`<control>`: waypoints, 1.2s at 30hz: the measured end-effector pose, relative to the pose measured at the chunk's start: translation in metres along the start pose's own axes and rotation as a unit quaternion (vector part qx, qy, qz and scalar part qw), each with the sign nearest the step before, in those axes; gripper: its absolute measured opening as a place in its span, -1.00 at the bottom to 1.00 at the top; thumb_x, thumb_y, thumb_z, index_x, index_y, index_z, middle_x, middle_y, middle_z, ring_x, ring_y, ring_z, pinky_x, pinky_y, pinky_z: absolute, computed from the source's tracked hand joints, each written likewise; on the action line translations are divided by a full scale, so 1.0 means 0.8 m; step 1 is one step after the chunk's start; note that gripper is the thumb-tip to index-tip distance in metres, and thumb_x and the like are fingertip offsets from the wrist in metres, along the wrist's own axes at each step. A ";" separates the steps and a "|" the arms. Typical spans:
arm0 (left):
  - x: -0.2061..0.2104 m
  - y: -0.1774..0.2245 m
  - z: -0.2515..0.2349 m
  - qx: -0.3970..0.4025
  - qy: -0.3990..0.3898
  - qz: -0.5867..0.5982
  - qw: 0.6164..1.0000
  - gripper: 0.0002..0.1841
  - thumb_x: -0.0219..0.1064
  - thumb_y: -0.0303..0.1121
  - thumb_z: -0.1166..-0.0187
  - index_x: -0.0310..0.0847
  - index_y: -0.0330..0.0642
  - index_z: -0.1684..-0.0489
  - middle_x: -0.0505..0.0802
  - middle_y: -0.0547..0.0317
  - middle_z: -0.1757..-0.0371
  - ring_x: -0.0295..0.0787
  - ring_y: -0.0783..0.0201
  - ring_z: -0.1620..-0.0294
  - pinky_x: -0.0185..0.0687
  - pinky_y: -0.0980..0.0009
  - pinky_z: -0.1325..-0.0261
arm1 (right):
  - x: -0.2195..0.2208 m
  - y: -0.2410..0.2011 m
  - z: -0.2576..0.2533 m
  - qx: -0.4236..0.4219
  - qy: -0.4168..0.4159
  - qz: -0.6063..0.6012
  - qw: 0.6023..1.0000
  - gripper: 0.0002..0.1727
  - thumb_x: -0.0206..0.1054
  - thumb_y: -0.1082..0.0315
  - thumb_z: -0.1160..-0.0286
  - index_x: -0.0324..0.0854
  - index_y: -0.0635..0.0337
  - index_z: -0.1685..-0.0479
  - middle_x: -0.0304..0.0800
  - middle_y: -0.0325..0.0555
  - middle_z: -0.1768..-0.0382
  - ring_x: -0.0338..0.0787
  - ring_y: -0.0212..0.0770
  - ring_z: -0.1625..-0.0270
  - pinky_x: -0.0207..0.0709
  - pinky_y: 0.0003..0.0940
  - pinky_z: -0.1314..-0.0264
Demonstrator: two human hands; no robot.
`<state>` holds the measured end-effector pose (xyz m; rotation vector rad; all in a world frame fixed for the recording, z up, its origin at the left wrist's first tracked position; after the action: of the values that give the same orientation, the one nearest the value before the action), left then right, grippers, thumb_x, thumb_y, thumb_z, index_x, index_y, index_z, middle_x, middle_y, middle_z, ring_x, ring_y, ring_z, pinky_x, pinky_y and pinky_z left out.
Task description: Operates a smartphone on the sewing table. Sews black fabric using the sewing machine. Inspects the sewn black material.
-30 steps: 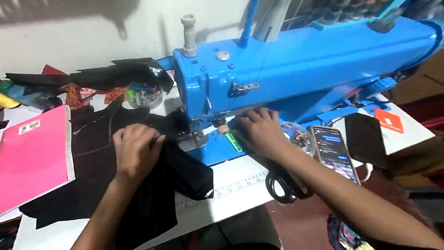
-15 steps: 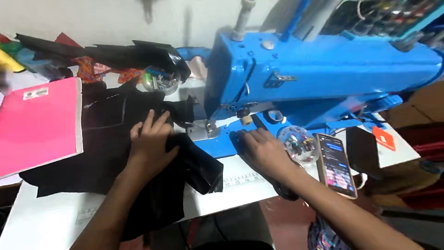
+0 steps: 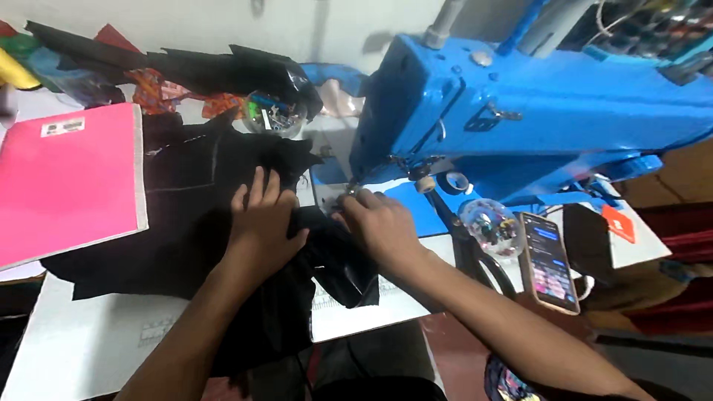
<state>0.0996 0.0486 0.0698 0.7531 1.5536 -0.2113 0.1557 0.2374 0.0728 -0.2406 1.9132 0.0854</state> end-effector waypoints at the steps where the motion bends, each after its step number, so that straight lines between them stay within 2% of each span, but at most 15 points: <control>1: 0.000 0.000 0.000 0.004 0.003 -0.001 1.000 -0.53 0.59 -0.03 -0.35 0.74 -0.15 -0.10 0.46 -0.35 -0.69 0.04 -0.34 -0.85 -0.09 -0.42 -0.70 | 0.000 -0.003 -0.003 -0.002 0.008 0.015 1.000 -0.72 0.35 0.14 -0.63 0.79 0.17 0.07 0.79 0.13 0.20 0.83 0.18 0.17 0.65 0.05 0.29; 6: 0.000 0.000 0.001 0.004 -0.001 0.005 1.000 -0.53 0.58 -0.03 -0.37 0.73 -0.13 -0.13 0.41 -0.33 -0.72 -0.01 -0.31 -0.87 -0.16 -0.40 -0.73 | 0.001 -0.018 -0.010 -0.006 0.041 0.055 0.998 -0.76 0.39 0.23 -0.56 0.80 0.21 0.03 0.77 0.16 0.18 0.81 0.21 0.18 0.58 -0.01 0.43; 9: 0.000 0.001 0.001 0.005 0.001 0.003 1.000 -0.52 0.58 -0.03 -0.37 0.74 -0.14 -0.13 0.42 -0.33 -0.72 -0.01 -0.30 -0.87 -0.16 -0.40 -0.73 | 0.004 -0.022 -0.012 -0.008 0.047 0.064 0.997 -0.72 0.42 0.19 -0.55 0.80 0.23 0.02 0.74 0.16 0.21 0.79 0.18 0.24 0.56 -0.06 0.48; 15: 0.001 0.000 0.001 0.005 -0.005 0.001 1.000 -0.52 0.58 -0.02 -0.36 0.74 -0.12 -0.14 0.44 -0.33 -0.70 -0.02 -0.30 -0.88 -0.17 -0.40 -0.73 | 0.003 -0.022 -0.012 -0.017 0.037 0.055 0.998 -0.82 0.44 0.29 -0.50 0.81 0.24 0.24 0.75 0.08 0.30 0.80 0.15 0.26 0.56 -0.06 0.51; 18: 0.000 -0.001 0.002 0.009 0.000 0.003 1.000 -0.55 0.60 -0.04 -0.33 0.75 -0.12 -0.06 0.51 -0.33 -0.64 0.00 -0.31 -0.87 -0.16 -0.42 -0.72 | -0.004 -0.016 -0.005 -0.017 0.046 0.039 0.998 -0.85 0.46 0.33 -0.43 0.78 0.24 0.36 0.77 0.05 0.35 0.81 0.11 0.33 0.55 -0.07 0.56; 21: -0.004 0.000 0.004 0.012 -0.012 0.006 1.000 -0.55 0.60 -0.03 -0.34 0.76 -0.14 -0.05 0.57 -0.29 -0.61 0.05 -0.29 -0.86 -0.19 -0.45 -0.73 | -0.017 0.004 0.010 0.017 0.051 0.008 0.999 -0.78 0.45 0.22 -0.49 0.80 0.22 0.30 0.77 0.03 0.39 0.83 0.09 0.35 0.59 -0.03 0.54; 22: -0.006 0.003 0.006 0.024 -0.016 0.013 0.999 -0.56 0.59 -0.02 -0.35 0.77 -0.16 -0.03 0.62 -0.26 -0.55 0.16 -0.27 -0.82 -0.12 -0.44 -0.71 | -0.024 0.014 0.016 0.038 0.037 -0.007 0.999 -0.75 0.44 0.17 -0.52 0.81 0.21 0.22 0.78 0.05 0.37 0.84 0.12 0.32 0.63 0.03 0.48; 23: -0.007 0.007 0.010 0.048 -0.014 0.032 0.998 -0.58 0.59 -0.02 -0.36 0.78 -0.18 0.05 0.72 -0.23 -0.41 0.39 -0.25 -0.68 0.08 -0.41 -0.64 | -0.031 0.027 0.023 0.064 0.013 -0.021 0.998 -0.71 0.43 0.14 -0.54 0.82 0.20 0.10 0.81 0.10 0.31 0.86 0.17 0.26 0.67 0.12 0.40; 24: -0.008 0.013 0.013 0.085 -0.009 0.070 0.994 -0.60 0.59 -0.03 -0.34 0.78 -0.19 0.14 0.79 -0.18 -0.21 0.62 -0.20 -0.42 0.35 -0.33 -0.46 | -0.037 0.041 0.029 0.089 -0.012 -0.032 0.995 -0.68 0.43 0.12 -0.55 0.82 0.21 0.02 0.81 0.14 0.25 0.86 0.22 0.19 0.69 0.19 0.30; 25: -0.009 0.019 0.015 0.123 -0.015 0.125 0.984 -0.59 0.58 -0.03 -0.34 0.78 -0.21 0.15 0.81 -0.15 -0.18 0.73 -0.13 -0.29 0.57 -0.21 -0.31 | -0.040 0.055 0.036 0.112 -0.038 -0.043 0.992 -0.66 0.44 0.13 -0.56 0.80 0.23 -0.02 0.81 0.19 0.19 0.84 0.28 0.12 0.67 0.25 0.19; 27: -0.014 0.031 0.020 0.149 -0.072 0.244 0.956 -0.50 0.50 0.04 -0.42 0.69 -0.15 -0.12 0.62 -0.01 -0.58 0.65 0.17 -0.49 0.62 0.12 -0.44 | -0.040 0.079 0.051 0.138 -0.072 -0.061 0.986 -0.64 0.44 0.14 -0.56 0.79 0.29 -0.04 0.79 0.27 0.14 0.80 0.35 0.03 0.62 0.33 0.05; 29: -0.021 0.033 0.019 0.129 -0.057 0.284 0.948 -0.45 0.45 0.03 -0.49 0.64 -0.12 -0.34 0.54 0.12 -0.68 0.66 0.33 -0.44 0.65 0.25 -0.40 | -0.034 0.092 0.064 0.141 -0.080 -0.056 0.985 -0.63 0.41 0.12 -0.58 0.80 0.26 -0.08 0.78 0.27 0.09 0.76 0.37 -0.05 0.60 0.34 -0.05; 31: -0.025 0.028 0.023 0.078 -0.016 0.224 0.971 -0.53 0.40 -0.12 -0.59 0.62 -0.17 -0.39 0.68 0.02 -0.51 0.74 0.18 -0.36 0.69 0.10 -0.36 | -0.036 0.090 0.076 0.131 -0.042 -0.035 0.990 -0.64 0.40 0.14 -0.57 0.82 0.22 -0.13 0.77 0.31 -0.03 0.69 0.43 -0.18 0.49 0.39 -0.14; 33: -0.017 0.026 0.042 0.021 -0.040 0.151 0.988 -0.53 0.34 -0.15 -0.68 0.59 -0.27 -0.44 0.71 -0.17 -0.44 0.70 -0.11 -0.42 0.58 -0.18 -0.43 | -0.047 0.074 0.085 0.110 0.020 -0.047 0.993 -0.64 0.36 0.18 -0.60 0.80 0.22 -0.18 0.74 0.30 -0.15 0.64 0.45 -0.29 0.46 0.42 -0.23; 36: 0.009 0.045 0.097 0.009 -0.035 0.040 0.999 -0.47 0.18 -0.09 -0.73 0.59 -0.31 -0.50 0.62 -0.22 -0.60 0.50 -0.29 -0.63 0.38 -0.36 -0.51 | -0.064 0.009 0.095 0.069 0.052 -0.140 0.986 -0.59 0.19 0.11 -0.72 0.81 0.19 -0.18 0.84 0.12 -0.08 0.80 0.14 -0.19 0.66 0.06 -0.22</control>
<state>0.1844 0.0358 0.0621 0.8137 1.4543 -0.1908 0.2413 0.2641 0.0939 -0.4248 1.9603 -0.2520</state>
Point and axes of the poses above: each hand's wrist, its own z-axis away from the middle knuckle, its own x-axis out of the palm, y = z × x, the point moved 3 cm from there along -z, towards the middle knuckle
